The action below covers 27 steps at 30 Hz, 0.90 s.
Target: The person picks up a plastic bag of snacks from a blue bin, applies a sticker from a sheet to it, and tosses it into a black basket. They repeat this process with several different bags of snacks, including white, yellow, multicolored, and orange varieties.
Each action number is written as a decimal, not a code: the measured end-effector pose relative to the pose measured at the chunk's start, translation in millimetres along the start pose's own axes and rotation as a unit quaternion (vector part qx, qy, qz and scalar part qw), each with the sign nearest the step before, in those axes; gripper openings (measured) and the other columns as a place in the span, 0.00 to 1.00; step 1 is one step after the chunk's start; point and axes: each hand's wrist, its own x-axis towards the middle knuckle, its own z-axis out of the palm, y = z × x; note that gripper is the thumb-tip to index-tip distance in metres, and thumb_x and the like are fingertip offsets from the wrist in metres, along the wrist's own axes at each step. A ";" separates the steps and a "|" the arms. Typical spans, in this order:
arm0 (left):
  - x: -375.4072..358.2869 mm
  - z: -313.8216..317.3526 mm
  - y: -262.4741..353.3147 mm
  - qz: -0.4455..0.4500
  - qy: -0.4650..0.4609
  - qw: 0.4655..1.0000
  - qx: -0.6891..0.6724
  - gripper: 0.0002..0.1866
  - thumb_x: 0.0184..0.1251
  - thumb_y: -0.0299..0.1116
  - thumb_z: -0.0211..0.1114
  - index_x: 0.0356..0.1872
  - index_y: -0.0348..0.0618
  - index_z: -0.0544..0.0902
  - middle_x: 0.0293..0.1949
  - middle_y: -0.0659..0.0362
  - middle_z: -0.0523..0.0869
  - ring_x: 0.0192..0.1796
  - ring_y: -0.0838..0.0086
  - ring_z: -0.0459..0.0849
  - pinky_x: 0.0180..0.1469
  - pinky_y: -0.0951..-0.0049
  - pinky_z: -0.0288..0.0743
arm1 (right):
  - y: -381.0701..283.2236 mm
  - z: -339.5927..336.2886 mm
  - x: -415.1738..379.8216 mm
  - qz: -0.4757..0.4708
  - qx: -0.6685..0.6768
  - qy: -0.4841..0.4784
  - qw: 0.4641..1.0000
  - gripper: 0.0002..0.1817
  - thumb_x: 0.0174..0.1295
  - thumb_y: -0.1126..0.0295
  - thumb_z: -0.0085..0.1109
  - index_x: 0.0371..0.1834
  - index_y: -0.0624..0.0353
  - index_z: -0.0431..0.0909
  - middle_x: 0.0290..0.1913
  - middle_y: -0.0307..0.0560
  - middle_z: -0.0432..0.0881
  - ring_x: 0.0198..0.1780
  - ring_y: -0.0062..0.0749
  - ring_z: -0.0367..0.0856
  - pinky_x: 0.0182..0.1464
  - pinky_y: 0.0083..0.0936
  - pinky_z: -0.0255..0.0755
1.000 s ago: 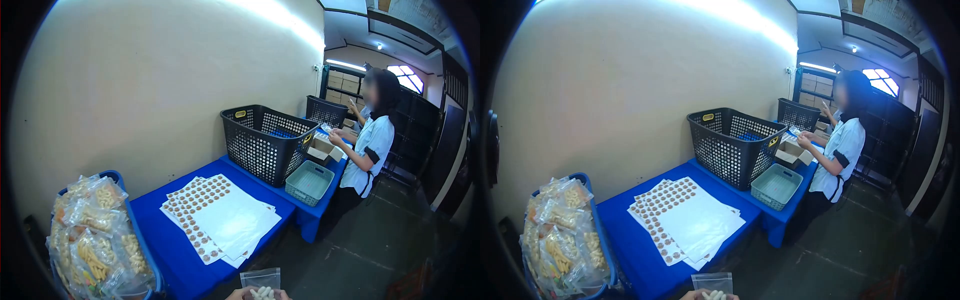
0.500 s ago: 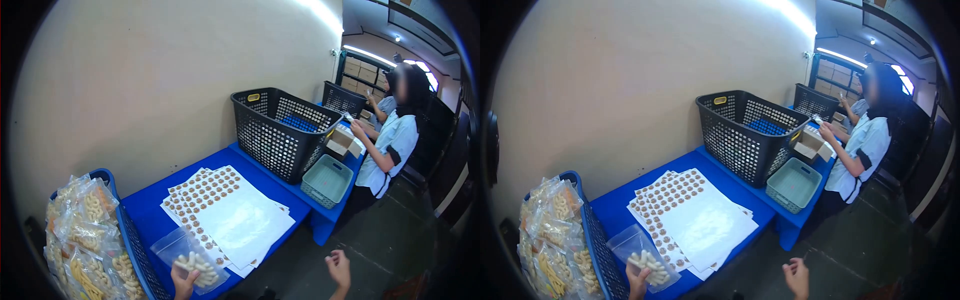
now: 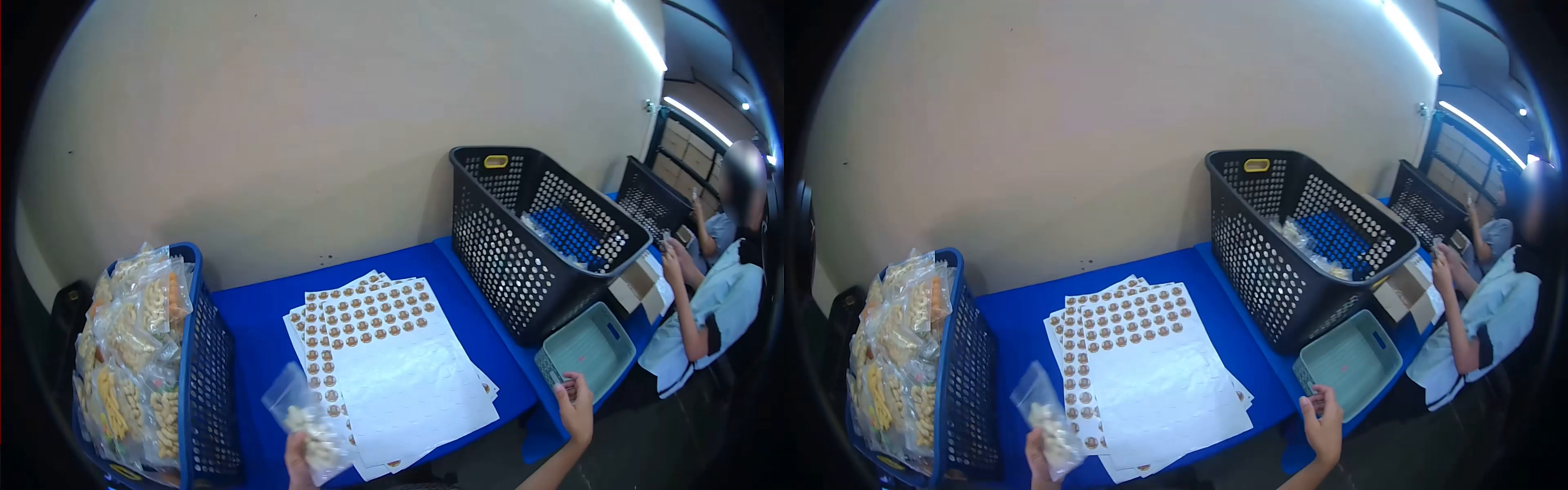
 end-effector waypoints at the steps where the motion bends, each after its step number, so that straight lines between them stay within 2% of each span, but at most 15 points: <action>1: -0.3 5.2 -9.3 -0.028 -0.046 0.996 0.075 0.23 0.50 0.44 0.51 0.44 0.38 0.66 0.30 0.56 0.76 0.32 0.71 0.77 0.31 0.71 0.75 | 5.8 -3.3 8.8 0.004 0.005 -0.013 1.000 0.15 0.49 0.70 0.53 0.39 0.66 0.67 0.24 0.43 0.72 0.25 0.21 0.68 0.26 0.18 0.64; 5: -5.1 63.2 -38.6 -0.054 -0.002 0.987 0.154 0.22 0.47 0.42 0.54 0.40 0.36 0.67 0.28 0.53 0.75 0.29 0.70 0.77 0.28 0.72 0.75 | 20.4 -5.5 44.0 0.021 -0.019 -0.028 0.999 0.14 0.49 0.71 0.53 0.38 0.67 0.68 0.23 0.44 0.73 0.23 0.22 0.69 0.27 0.19 0.65; 7: -2.5 46.2 -65.2 -0.065 0.012 0.996 0.059 0.22 0.47 0.41 0.55 0.40 0.35 0.67 0.28 0.52 0.74 0.29 0.69 0.77 0.28 0.72 0.76 | 31.3 0.7 63.8 0.025 -0.032 -0.074 0.996 0.13 0.48 0.71 0.53 0.34 0.69 0.71 0.20 0.46 0.74 0.22 0.23 0.72 0.27 0.19 0.66; 9: -1.2 41.0 -77.0 -0.031 -0.006 0.999 0.043 0.23 0.47 0.41 0.54 0.42 0.35 0.65 0.29 0.51 0.73 0.30 0.67 0.77 0.29 0.70 0.76 | 45.6 16.9 83.4 0.015 -0.013 -0.116 0.993 0.12 0.48 0.70 0.54 0.32 0.69 0.72 0.20 0.48 0.75 0.22 0.25 0.73 0.26 0.19 0.66; 11: -6.0 63.3 -68.6 0.045 0.004 0.991 0.125 0.24 0.48 0.41 0.52 0.44 0.35 0.64 0.29 0.51 0.73 0.30 0.66 0.77 0.29 0.69 0.76 | 47.1 36.0 98.2 0.008 0.008 -0.161 0.987 0.11 0.47 0.70 0.54 0.30 0.69 0.73 0.19 0.50 0.76 0.22 0.26 0.75 0.26 0.19 0.67; 13: -1.6 60.1 -63.7 0.036 0.044 0.988 0.141 0.23 0.49 0.41 0.52 0.45 0.37 0.63 0.29 0.51 0.74 0.29 0.67 0.77 0.28 0.69 0.76 | 36.7 60.9 105.6 -0.018 -0.003 -0.220 0.975 0.11 0.47 0.69 0.54 0.28 0.68 0.74 0.21 0.52 0.77 0.24 0.32 0.77 0.27 0.22 0.69; 15: 4.1 74.3 -56.1 0.069 0.101 0.984 0.130 0.22 0.50 0.41 0.51 0.44 0.37 0.64 0.30 0.52 0.74 0.29 0.68 0.77 0.28 0.69 0.76 | 29.3 88.0 107.5 -0.082 -0.068 -0.291 0.951 0.10 0.47 0.69 0.54 0.28 0.66 0.75 0.22 0.51 0.78 0.24 0.36 0.77 0.28 0.25 0.69; 17: 15.4 71.5 -57.4 0.064 0.097 0.987 0.111 0.22 0.51 0.41 0.51 0.44 0.37 0.65 0.30 0.53 0.75 0.29 0.69 0.77 0.27 0.70 0.76 | 25.2 113.8 106.0 -0.057 -0.056 -0.414 0.907 0.10 0.47 0.68 0.54 0.27 0.66 0.75 0.25 0.52 0.78 0.28 0.37 0.78 0.31 0.26 0.70; 19: 29.5 73.0 -58.0 0.101 0.101 0.986 0.088 0.22 0.51 0.42 0.51 0.43 0.37 0.65 0.30 0.53 0.75 0.29 0.69 0.77 0.27 0.70 0.76 | 38.6 148.4 105.9 -0.087 0.004 -0.511 0.855 0.11 0.47 0.67 0.54 0.29 0.65 0.76 0.29 0.53 0.78 0.32 0.37 0.78 0.35 0.24 0.70; 20: 34.2 75.8 -60.1 0.112 0.111 0.984 0.085 0.23 0.50 0.42 0.53 0.43 0.37 0.65 0.31 0.54 0.74 0.29 0.69 0.76 0.27 0.71 0.75 | 51.8 170.4 112.4 -0.111 -0.008 -0.568 0.816 0.13 0.49 0.67 0.54 0.36 0.63 0.75 0.34 0.52 0.77 0.36 0.32 0.77 0.38 0.22 0.69; 22: 37.6 90.6 -59.8 0.115 0.101 0.983 0.106 0.23 0.50 0.42 0.54 0.43 0.37 0.65 0.30 0.54 0.74 0.29 0.69 0.76 0.27 0.71 0.75 | 62.1 214.1 127.9 -0.098 0.054 -0.577 0.809 0.15 0.48 0.68 0.54 0.40 0.62 0.72 0.37 0.50 0.76 0.38 0.30 0.75 0.39 0.22 0.69; 23: 41.7 96.3 -58.8 0.120 0.089 0.982 0.113 0.23 0.49 0.42 0.54 0.43 0.37 0.65 0.30 0.54 0.74 0.30 0.69 0.76 0.27 0.72 0.74 | 67.4 240.7 136.3 -0.066 0.038 -0.550 0.832 0.15 0.48 0.70 0.54 0.41 0.62 0.71 0.39 0.48 0.76 0.38 0.29 0.75 0.39 0.22 0.68; 24: 45.6 96.6 -59.5 0.112 0.079 0.986 0.099 0.25 0.48 0.41 0.56 0.44 0.36 0.64 0.30 0.54 0.74 0.30 0.69 0.76 0.28 0.72 0.74 | 68.2 262.9 144.2 -0.059 0.038 -0.493 0.867 0.15 0.46 0.71 0.55 0.38 0.62 0.71 0.36 0.49 0.75 0.35 0.29 0.75 0.36 0.22 0.68; 26: 57.2 67.6 -67.8 0.115 0.063 0.987 0.096 0.25 0.48 0.41 0.56 0.45 0.36 0.63 0.31 0.53 0.74 0.30 0.69 0.76 0.28 0.73 0.74 | 85.7 314.8 160.5 -0.132 0.051 -0.330 0.933 0.10 0.42 0.73 0.55 0.30 0.64 0.72 0.29 0.52 0.74 0.31 0.39 0.74 0.34 0.28 0.68; 27: 60.7 56.7 -71.8 0.121 0.047 0.987 0.096 0.26 0.48 0.41 0.56 0.46 0.36 0.62 0.31 0.53 0.74 0.31 0.69 0.76 0.28 0.73 0.74 | 93.8 333.4 168.3 -0.133 0.047 -0.335 0.932 0.10 0.42 0.73 0.55 0.30 0.64 0.72 0.29 0.52 0.74 0.31 0.39 0.74 0.34 0.28 0.68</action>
